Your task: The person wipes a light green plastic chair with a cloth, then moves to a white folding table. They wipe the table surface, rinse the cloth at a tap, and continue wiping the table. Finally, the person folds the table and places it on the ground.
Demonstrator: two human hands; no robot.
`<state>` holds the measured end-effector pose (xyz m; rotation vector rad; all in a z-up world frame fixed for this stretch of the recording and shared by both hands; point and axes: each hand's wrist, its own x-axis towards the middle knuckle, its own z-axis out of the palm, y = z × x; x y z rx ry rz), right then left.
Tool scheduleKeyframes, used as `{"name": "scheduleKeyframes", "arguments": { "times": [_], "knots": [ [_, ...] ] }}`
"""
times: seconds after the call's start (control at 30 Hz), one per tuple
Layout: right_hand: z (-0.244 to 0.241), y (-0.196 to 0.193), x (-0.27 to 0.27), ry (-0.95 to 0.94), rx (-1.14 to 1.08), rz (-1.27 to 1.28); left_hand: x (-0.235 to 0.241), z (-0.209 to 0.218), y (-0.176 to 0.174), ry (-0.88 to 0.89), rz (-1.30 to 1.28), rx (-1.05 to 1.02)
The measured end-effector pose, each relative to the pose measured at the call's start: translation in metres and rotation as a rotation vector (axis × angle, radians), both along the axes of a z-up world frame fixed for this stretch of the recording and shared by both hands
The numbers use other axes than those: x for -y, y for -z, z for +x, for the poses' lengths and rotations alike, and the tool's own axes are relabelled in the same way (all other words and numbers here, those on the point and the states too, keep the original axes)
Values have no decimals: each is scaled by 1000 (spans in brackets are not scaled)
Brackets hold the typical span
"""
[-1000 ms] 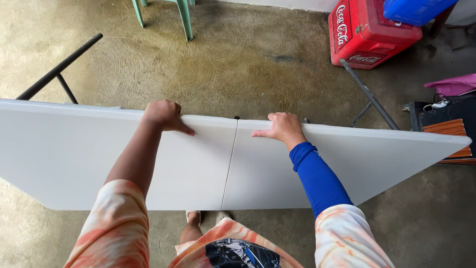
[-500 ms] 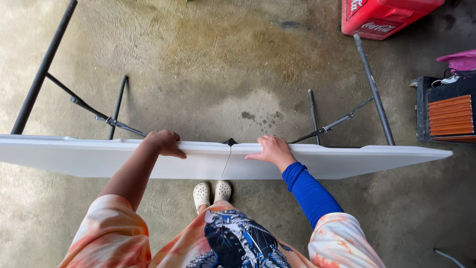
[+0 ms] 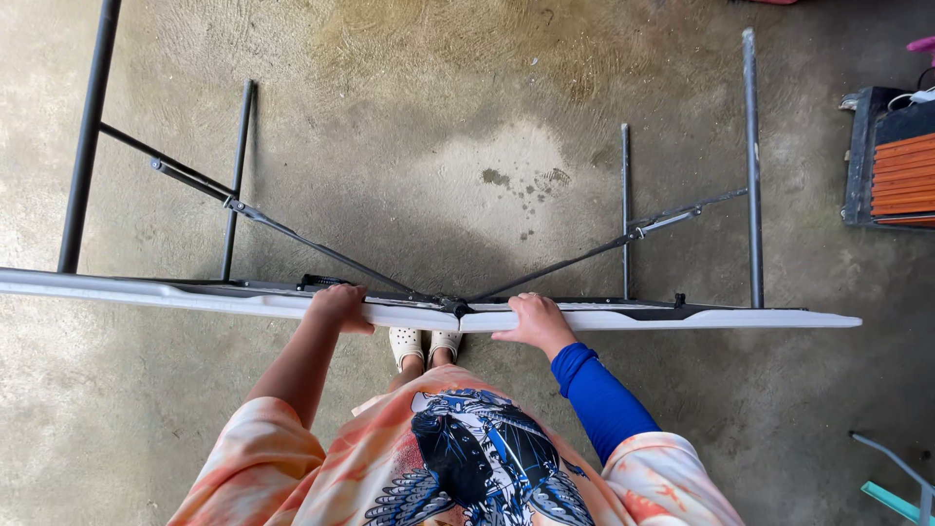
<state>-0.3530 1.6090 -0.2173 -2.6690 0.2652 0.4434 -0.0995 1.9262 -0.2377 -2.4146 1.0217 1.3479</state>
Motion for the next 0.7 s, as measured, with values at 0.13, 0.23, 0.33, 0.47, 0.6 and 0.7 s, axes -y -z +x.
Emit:
{"name": "scheduleKeyframes", "arguments": {
  "times": [0.13, 0.23, 0.33, 0.47, 0.6, 0.7],
  "knots": [
    [5, -9, -7, 42, 16, -11, -4, 0, 1, 5, -21, 4],
    [13, -17, -6, 53, -2, -25, -2, 6, 0, 8, -22, 10],
    [12, -26, -9, 76, -62, -69, -2, 7, -7, 12, -37, 33],
    [-8, -30, -2, 136, -208, -191, -4, 6, -17, 76, -28, 23],
    [-23, -20, 19, 195, -230, -282, 1, 10, -30, 54, -4, 18],
    [-27, -14, 17, 198, -196, -316, 4, 7, -34, 55, 45, 22]
  ]
}}
